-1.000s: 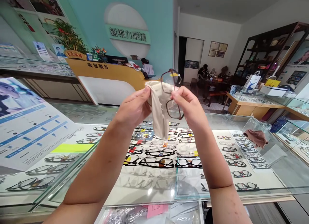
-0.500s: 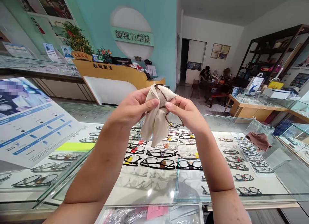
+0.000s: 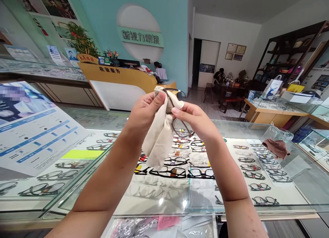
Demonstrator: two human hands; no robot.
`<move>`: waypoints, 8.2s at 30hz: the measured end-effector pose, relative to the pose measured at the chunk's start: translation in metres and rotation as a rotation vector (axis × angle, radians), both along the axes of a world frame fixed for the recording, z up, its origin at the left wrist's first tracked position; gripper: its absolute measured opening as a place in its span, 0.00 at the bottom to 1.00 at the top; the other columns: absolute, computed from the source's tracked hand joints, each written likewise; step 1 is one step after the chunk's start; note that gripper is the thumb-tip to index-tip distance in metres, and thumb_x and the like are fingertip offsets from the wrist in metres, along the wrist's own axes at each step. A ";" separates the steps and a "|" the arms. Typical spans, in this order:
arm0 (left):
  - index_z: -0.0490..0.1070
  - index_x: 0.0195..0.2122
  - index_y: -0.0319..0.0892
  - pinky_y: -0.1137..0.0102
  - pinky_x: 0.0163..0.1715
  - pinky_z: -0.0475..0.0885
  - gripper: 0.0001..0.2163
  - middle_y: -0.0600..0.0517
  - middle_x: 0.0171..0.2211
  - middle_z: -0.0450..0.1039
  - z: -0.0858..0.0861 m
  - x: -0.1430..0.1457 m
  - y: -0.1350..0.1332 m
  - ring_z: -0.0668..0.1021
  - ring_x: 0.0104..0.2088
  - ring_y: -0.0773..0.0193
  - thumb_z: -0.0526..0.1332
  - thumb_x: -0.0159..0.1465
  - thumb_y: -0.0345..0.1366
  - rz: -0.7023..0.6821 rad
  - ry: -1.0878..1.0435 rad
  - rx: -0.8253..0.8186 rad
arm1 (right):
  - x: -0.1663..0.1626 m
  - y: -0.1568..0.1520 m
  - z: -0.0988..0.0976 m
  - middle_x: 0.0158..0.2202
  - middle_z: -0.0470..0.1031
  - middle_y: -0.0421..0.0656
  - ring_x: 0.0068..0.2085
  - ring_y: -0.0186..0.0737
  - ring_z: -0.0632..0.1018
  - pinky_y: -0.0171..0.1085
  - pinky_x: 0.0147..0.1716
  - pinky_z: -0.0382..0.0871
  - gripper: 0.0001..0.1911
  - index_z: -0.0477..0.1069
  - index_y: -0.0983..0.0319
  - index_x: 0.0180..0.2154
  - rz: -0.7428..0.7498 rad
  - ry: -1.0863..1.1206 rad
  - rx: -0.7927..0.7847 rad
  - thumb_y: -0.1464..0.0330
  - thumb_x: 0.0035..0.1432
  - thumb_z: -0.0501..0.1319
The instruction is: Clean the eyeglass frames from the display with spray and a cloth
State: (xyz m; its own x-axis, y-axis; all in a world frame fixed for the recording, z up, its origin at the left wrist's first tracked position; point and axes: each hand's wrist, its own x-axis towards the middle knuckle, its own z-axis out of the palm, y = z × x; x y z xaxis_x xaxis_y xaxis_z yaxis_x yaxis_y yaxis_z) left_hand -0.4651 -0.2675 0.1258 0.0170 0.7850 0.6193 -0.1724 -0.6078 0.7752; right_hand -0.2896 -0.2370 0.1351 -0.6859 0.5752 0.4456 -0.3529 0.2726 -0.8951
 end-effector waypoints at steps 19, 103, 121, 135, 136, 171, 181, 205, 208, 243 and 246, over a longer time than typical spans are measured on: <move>0.77 0.33 0.42 0.69 0.27 0.74 0.20 0.52 0.26 0.76 -0.001 0.016 -0.004 0.81 0.29 0.61 0.77 0.58 0.54 0.187 -0.061 0.108 | -0.001 0.009 -0.007 0.37 0.77 0.42 0.43 0.41 0.79 0.39 0.50 0.78 0.22 0.79 0.60 0.40 0.139 0.009 -0.023 0.51 0.56 0.78; 0.79 0.51 0.51 0.61 0.50 0.77 0.26 0.47 0.50 0.76 0.004 -0.001 -0.016 0.76 0.56 0.50 0.81 0.53 0.49 0.911 0.083 0.477 | 0.024 -0.025 0.005 0.52 0.77 0.46 0.56 0.49 0.79 0.51 0.62 0.73 0.18 0.72 0.55 0.57 -0.912 0.095 0.810 0.60 0.69 0.69; 0.80 0.50 0.53 0.61 0.47 0.76 0.21 0.50 0.47 0.79 0.007 0.003 -0.022 0.79 0.53 0.51 0.78 0.58 0.50 0.888 0.124 0.458 | 0.026 -0.027 0.006 0.52 0.77 0.46 0.52 0.49 0.79 0.51 0.57 0.75 0.15 0.76 0.53 0.55 -1.121 0.081 0.817 0.59 0.70 0.70; 0.80 0.50 0.57 0.56 0.47 0.78 0.21 0.51 0.48 0.78 0.002 0.001 -0.017 0.77 0.56 0.49 0.80 0.56 0.49 0.850 0.065 0.459 | 0.025 -0.027 0.005 0.49 0.77 0.47 0.50 0.50 0.79 0.52 0.54 0.78 0.13 0.80 0.54 0.54 -1.133 0.083 0.876 0.60 0.71 0.68; 0.80 0.50 0.57 0.56 0.47 0.78 0.21 0.51 0.48 0.78 0.002 0.001 -0.017 0.77 0.55 0.49 0.79 0.57 0.49 0.843 0.067 0.463 | 0.025 -0.028 0.005 0.49 0.77 0.47 0.50 0.50 0.79 0.52 0.54 0.78 0.13 0.80 0.54 0.54 -1.136 0.087 0.870 0.60 0.71 0.68; 0.77 0.54 0.51 0.60 0.45 0.76 0.27 0.47 0.48 0.73 -0.008 0.003 -0.011 0.75 0.56 0.50 0.78 0.57 0.53 0.927 0.114 0.538 | 0.031 -0.015 0.000 0.50 0.78 0.45 0.47 0.48 0.81 0.54 0.52 0.78 0.16 0.78 0.53 0.57 -1.098 0.035 0.868 0.61 0.70 0.66; 0.76 0.56 0.51 0.58 0.48 0.75 0.28 0.47 0.49 0.73 -0.007 0.003 -0.012 0.75 0.55 0.48 0.79 0.57 0.52 1.027 0.164 0.588 | 0.026 -0.014 0.000 0.50 0.79 0.46 0.49 0.49 0.81 0.55 0.52 0.79 0.14 0.79 0.56 0.54 -1.074 0.006 0.851 0.62 0.70 0.64; 0.78 0.48 0.51 0.59 0.45 0.76 0.24 0.49 0.44 0.75 0.003 0.000 -0.014 0.78 0.46 0.54 0.79 0.56 0.54 1.100 0.197 0.571 | 0.020 -0.009 -0.002 0.49 0.78 0.47 0.47 0.48 0.81 0.53 0.52 0.79 0.15 0.78 0.56 0.54 -1.083 0.070 0.835 0.57 0.70 0.65; 0.78 0.48 0.52 0.60 0.44 0.77 0.23 0.49 0.45 0.75 0.002 -0.006 -0.011 0.78 0.48 0.55 0.78 0.56 0.54 0.931 0.162 0.471 | 0.019 -0.011 -0.001 0.50 0.77 0.47 0.47 0.49 0.80 0.55 0.53 0.78 0.15 0.77 0.55 0.54 -1.110 0.103 0.829 0.57 0.70 0.66; 0.70 0.45 0.50 0.69 0.29 0.73 0.28 0.52 0.37 0.76 -0.001 -0.024 0.013 0.80 0.33 0.64 0.77 0.54 0.60 0.498 0.087 0.265 | 0.013 -0.018 -0.002 0.53 0.76 0.49 0.52 0.55 0.80 0.55 0.54 0.79 0.17 0.70 0.53 0.57 -1.146 0.087 0.843 0.53 0.74 0.62; 0.70 0.46 0.51 0.68 0.32 0.75 0.29 0.51 0.39 0.77 0.000 -0.024 0.013 0.81 0.36 0.62 0.78 0.52 0.60 0.537 0.068 0.301 | 0.014 -0.018 -0.001 0.55 0.76 0.49 0.55 0.56 0.79 0.56 0.57 0.78 0.17 0.69 0.52 0.59 -1.106 0.063 0.822 0.56 0.74 0.62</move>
State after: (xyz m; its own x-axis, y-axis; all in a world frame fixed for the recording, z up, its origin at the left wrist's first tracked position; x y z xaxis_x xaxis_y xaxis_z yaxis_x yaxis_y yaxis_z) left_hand -0.4893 -0.2543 0.1260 -0.2847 0.4863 0.8261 0.2620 -0.7895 0.5550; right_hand -0.2761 -0.2546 0.1337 -0.0145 0.3615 0.9322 0.3578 0.8725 -0.3328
